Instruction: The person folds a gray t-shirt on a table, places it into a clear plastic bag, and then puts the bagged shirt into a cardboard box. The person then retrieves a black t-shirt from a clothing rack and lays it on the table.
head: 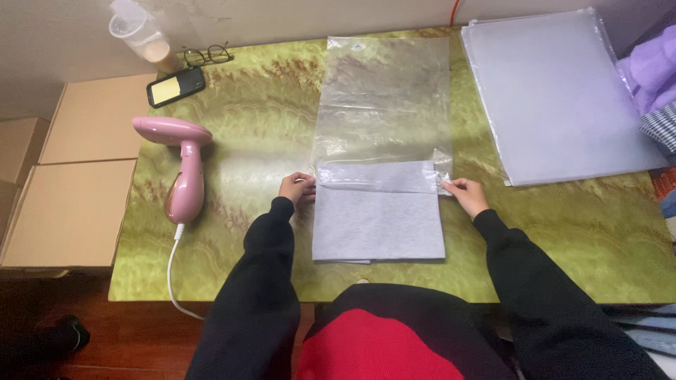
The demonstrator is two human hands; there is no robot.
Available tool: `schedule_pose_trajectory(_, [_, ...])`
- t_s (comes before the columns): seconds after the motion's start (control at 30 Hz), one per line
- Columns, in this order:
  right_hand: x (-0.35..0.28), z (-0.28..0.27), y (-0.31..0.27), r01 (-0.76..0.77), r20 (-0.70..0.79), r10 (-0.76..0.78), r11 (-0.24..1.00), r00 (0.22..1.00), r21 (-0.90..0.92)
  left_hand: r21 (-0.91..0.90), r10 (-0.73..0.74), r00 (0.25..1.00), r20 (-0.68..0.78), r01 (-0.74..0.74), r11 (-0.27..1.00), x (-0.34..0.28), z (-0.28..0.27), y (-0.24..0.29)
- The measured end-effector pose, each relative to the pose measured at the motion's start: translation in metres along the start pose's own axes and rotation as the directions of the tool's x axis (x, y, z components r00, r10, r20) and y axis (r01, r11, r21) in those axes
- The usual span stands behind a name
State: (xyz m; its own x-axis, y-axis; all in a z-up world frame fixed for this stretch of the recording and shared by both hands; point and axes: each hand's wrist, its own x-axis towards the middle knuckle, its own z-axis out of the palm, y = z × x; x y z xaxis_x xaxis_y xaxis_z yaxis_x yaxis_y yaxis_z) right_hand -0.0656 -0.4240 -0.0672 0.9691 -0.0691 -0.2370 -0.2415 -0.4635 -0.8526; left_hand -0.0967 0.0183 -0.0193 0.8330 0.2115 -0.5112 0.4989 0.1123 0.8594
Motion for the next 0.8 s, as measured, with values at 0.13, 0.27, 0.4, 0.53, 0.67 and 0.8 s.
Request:
schedule_pose_trajectory(0.13, [-0.039, -0.021, -0.025, -0.021, 0.092, 0.013, 0.995, 0.996, 0.094, 0.044, -0.182, 0.962, 0.205, 0.177, 0.983, -0.056, -0.025, 0.007])
schedule_pose_trajectory(0.27, [-0.071, -0.034, -0.059, -0.065, 0.242, 0.046, 0.995, 0.969, 0.071, 0.207, -0.361, 0.880, 0.310, 0.308, 0.929, -0.105, -0.038, 0.008])
schedule_pose_trajectory(0.4, [-0.070, -0.035, -0.059, -0.126, 0.325, 0.083, 0.986, 0.942, 0.112, 0.291, -0.423, 0.816, 0.395, 0.326, 0.900, -0.106, -0.054, -0.022])
schedule_pose_trajectory(0.53, [-0.058, -0.042, -0.058, -0.188, 0.409, 0.157, 0.981, 0.899, 0.039, 0.326, -0.465, 0.785, 0.410, 0.349, 0.878, -0.123, -0.053, -0.006])
schedule_pose_trajectory(0.67, [-0.058, -0.050, -0.062, -0.262, 0.603, 0.310, 0.950, 0.735, -0.170, 0.432, -0.530, 0.723, 0.444, 0.346, 0.833, -0.117, -0.059, -0.013])
schedule_pose_trajectory(0.8, [-0.053, -0.051, -0.057, -0.305, 0.636, 0.328, 0.940, 0.699, -0.151, 0.436, -0.530, 0.717, 0.452, 0.341, 0.833, -0.107, -0.057, -0.017])
